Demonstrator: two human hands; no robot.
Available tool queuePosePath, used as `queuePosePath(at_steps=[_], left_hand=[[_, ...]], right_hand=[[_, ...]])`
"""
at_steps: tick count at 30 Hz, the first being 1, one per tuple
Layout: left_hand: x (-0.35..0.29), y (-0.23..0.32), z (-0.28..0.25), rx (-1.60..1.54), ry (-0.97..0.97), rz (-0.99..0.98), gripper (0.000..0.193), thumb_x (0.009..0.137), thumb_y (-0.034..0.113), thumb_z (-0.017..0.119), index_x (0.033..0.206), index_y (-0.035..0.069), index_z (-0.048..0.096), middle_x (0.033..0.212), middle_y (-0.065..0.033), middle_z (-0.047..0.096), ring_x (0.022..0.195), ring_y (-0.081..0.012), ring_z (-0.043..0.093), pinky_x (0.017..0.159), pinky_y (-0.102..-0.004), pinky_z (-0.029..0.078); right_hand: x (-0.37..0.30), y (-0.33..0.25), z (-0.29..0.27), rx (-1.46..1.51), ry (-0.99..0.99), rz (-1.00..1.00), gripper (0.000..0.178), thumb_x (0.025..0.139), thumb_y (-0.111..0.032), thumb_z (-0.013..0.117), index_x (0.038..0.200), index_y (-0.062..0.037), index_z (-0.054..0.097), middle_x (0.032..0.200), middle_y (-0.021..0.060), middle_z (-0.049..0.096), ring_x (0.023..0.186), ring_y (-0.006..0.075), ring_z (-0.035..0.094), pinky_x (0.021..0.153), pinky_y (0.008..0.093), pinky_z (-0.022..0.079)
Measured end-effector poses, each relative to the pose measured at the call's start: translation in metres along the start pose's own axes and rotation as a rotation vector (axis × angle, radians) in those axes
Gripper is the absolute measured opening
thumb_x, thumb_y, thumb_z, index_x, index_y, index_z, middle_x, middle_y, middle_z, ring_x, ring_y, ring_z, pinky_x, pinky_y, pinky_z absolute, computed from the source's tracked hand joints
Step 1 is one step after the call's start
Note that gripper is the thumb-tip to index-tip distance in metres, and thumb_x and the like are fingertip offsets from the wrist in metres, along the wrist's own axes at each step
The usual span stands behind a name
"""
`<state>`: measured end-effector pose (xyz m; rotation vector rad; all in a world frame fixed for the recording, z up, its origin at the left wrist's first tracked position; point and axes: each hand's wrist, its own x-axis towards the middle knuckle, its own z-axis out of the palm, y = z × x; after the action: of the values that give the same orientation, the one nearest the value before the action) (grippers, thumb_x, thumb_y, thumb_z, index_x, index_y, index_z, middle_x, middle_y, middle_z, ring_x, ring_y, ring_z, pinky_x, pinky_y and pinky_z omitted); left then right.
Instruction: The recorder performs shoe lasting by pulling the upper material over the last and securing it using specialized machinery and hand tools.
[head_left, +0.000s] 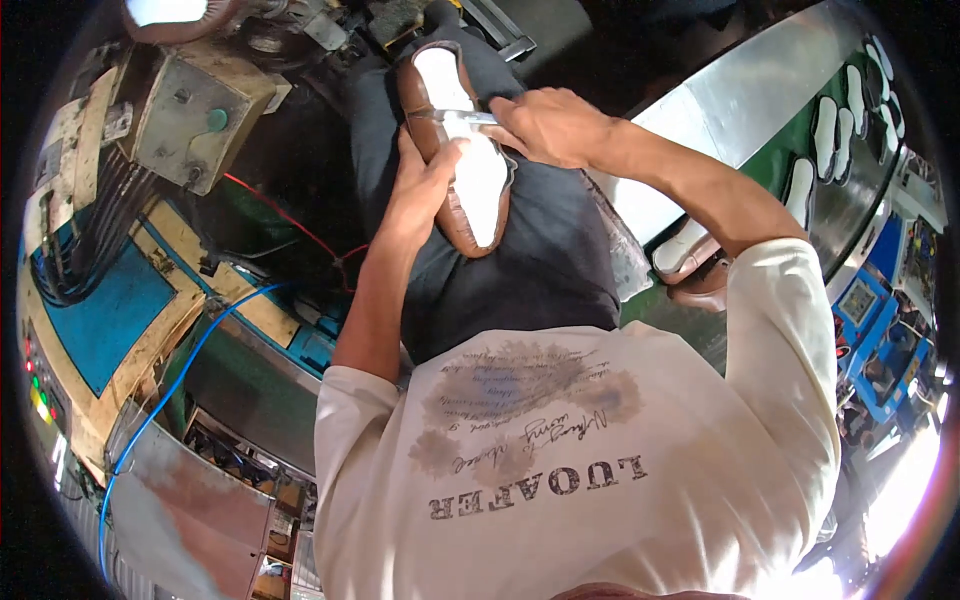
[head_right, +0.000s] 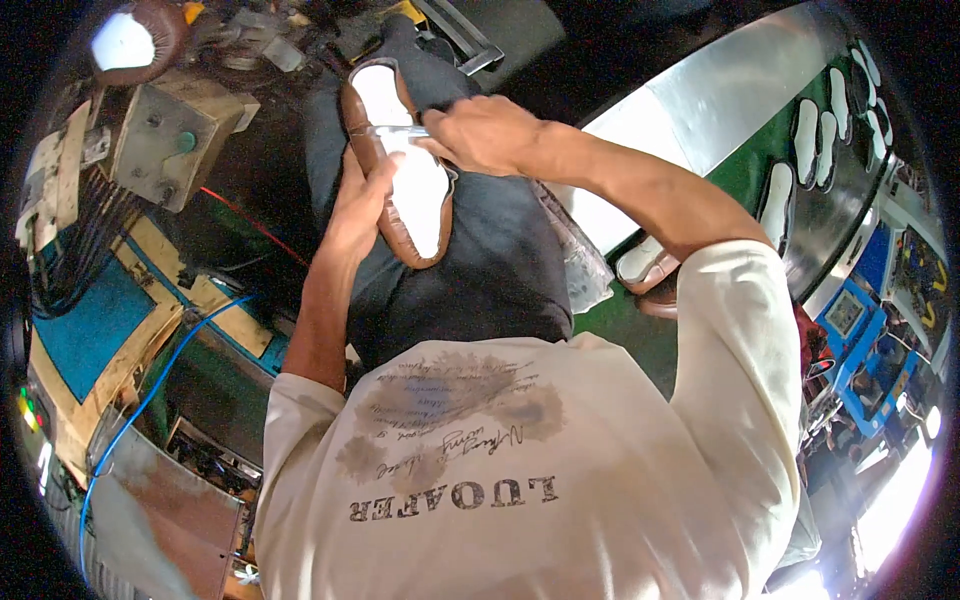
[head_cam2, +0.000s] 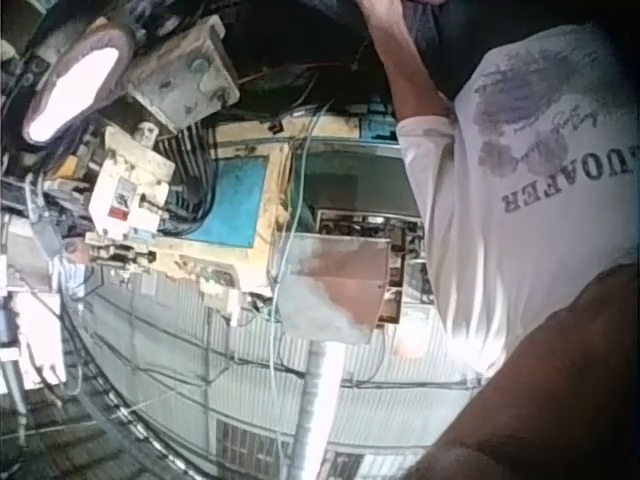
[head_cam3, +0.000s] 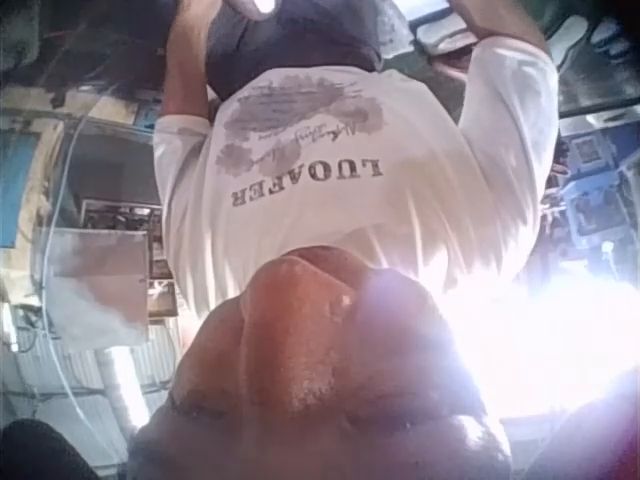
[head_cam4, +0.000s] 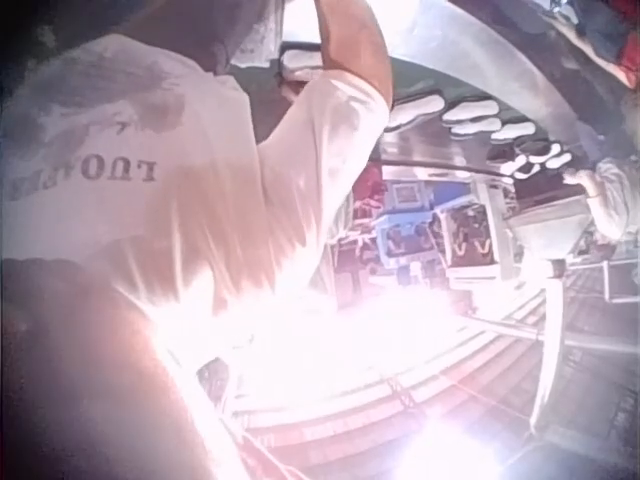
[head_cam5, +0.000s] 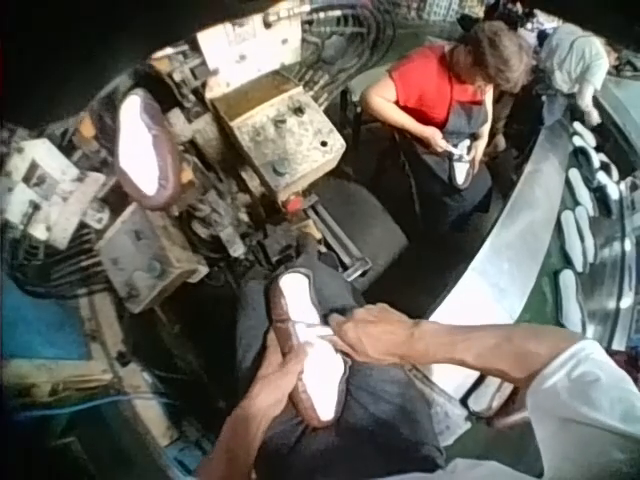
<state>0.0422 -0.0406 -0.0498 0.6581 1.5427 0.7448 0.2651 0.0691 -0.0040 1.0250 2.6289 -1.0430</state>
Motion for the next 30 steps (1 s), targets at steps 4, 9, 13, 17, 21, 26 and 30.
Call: queuePosePath(at_steps=[4,9,13,17,21,26,30], left_hand=[[-0.025,-0.009,-0.010,-0.529,-0.242,0.021,0.087,0.108,0.016,0.068,0.177,0.012,0.015,0.163,-0.0152,0.049,0.147,-0.0277,0.052,0.120,-0.0385,0.045],[-0.040,-0.029,-0.006,-0.282,-0.166,0.152,0.098,0.101,0.006,0.075,0.176,0.008,0.011,0.165,-0.0169,0.044,0.148,-0.0272,0.050,0.122,-0.0386,0.043],[-0.040,-0.034,-0.005,-0.258,-0.189,0.267,0.105,0.096,0.001,0.077,0.176,0.004,0.009,0.161,-0.0192,0.047,0.146,-0.0274,0.051,0.120,-0.0392,0.045],[-0.046,-0.044,-0.009,-0.228,-0.219,0.252,0.121,0.087,-0.002,0.083,0.175,0.004,0.000,0.160,-0.0192,0.046,0.146,-0.0285,0.050,0.119,-0.0391,0.046],[-0.054,-0.064,-0.008,-0.235,-0.185,0.234,0.123,0.085,-0.005,0.083,0.176,0.006,0.001,0.162,-0.0183,0.043,0.148,-0.0285,0.047,0.118,-0.0380,0.046],[-0.073,-0.050,-0.015,-0.259,-0.219,0.252,0.116,0.081,-0.009,0.080,0.175,0.004,0.012,0.162,-0.0156,0.045,0.150,-0.0281,0.047,0.125,-0.0382,0.040],[-0.109,0.024,-0.084,0.052,-0.182,0.271,0.099,0.078,-0.004,0.078,0.169,-0.001,0.040,0.165,-0.0171,0.054,0.151,-0.0266,0.053,0.127,-0.0388,0.037]], right_hand=[[-0.003,-0.015,0.002,0.083,0.326,-0.074,0.041,0.115,-0.036,0.057,0.104,0.0033,0.062,0.077,0.0289,0.066,0.079,0.0528,0.070,0.071,0.0579,0.056],[-0.019,-0.039,0.013,0.053,0.006,-0.011,0.039,0.115,-0.035,0.056,0.106,0.0031,0.062,0.076,0.0280,0.066,0.077,0.0510,0.070,0.069,0.0573,0.056],[-0.032,-0.055,0.016,0.206,0.207,-0.004,0.043,0.114,-0.038,0.055,0.108,0.0031,0.067,0.082,0.0302,0.072,0.081,0.0558,0.071,0.073,0.0613,0.057],[-0.038,-0.069,0.029,0.079,-0.043,0.079,0.040,0.113,-0.034,0.059,0.101,0.0041,0.064,0.078,0.0294,0.070,0.078,0.0531,0.071,0.069,0.0582,0.057],[-0.051,-0.078,0.049,0.310,0.318,-0.113,0.046,0.113,-0.038,0.057,0.106,0.0055,0.068,0.082,0.0302,0.073,0.080,0.0542,0.072,0.072,0.0602,0.058],[-0.053,-0.084,0.049,-0.050,0.011,0.064,0.045,0.112,-0.039,0.061,0.096,0.0025,0.067,0.072,0.0289,0.069,0.073,0.0520,0.072,0.067,0.0571,0.059],[-0.086,-0.077,0.018,0.175,0.318,0.108,0.043,0.111,-0.036,0.065,0.094,0.0033,0.067,0.069,0.0285,0.064,0.067,0.0484,0.069,0.061,0.0544,0.053]])
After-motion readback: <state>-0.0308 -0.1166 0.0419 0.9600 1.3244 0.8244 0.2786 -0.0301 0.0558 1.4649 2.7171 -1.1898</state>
